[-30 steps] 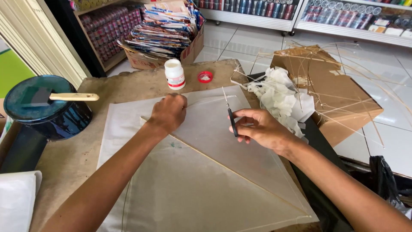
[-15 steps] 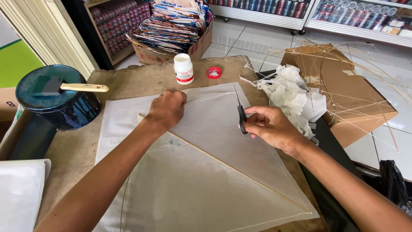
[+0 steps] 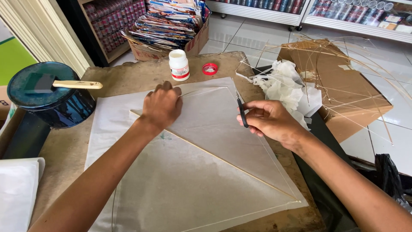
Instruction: Trimming excess paper from the edges of a kite frame using scissors
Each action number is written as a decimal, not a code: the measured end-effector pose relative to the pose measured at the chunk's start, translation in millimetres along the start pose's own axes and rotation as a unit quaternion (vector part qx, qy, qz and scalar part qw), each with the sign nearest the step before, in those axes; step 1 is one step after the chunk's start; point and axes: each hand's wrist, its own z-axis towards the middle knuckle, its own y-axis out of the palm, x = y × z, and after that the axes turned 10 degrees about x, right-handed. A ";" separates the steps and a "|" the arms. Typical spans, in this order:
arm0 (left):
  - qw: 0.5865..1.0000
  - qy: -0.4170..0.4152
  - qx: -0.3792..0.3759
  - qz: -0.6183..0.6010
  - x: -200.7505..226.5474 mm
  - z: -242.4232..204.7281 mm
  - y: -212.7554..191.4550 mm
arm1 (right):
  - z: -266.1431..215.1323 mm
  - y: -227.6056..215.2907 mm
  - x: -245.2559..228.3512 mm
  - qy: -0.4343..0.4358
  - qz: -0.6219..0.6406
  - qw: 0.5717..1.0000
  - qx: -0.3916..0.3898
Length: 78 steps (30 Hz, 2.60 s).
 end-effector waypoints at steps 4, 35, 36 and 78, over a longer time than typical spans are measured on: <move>0.972 0.124 0.014 -0.198 27.4 -28.3 -20.5 | -0.9 1.9 -0.3 0.012 -0.013 1.000 -0.010; 0.998 0.040 0.033 -0.025 -3.8 -15.3 1.9 | 0.0 6.7 5.2 0.013 -0.022 0.999 0.033; 1.000 -0.004 0.022 0.018 -17.5 -5.5 8.3 | 0.0 6.6 3.8 0.006 -0.027 0.999 0.033; 0.988 0.114 -0.100 -0.039 -6.7 -35.8 -3.3 | 4.9 9.8 23.9 -0.014 -0.036 0.999 0.025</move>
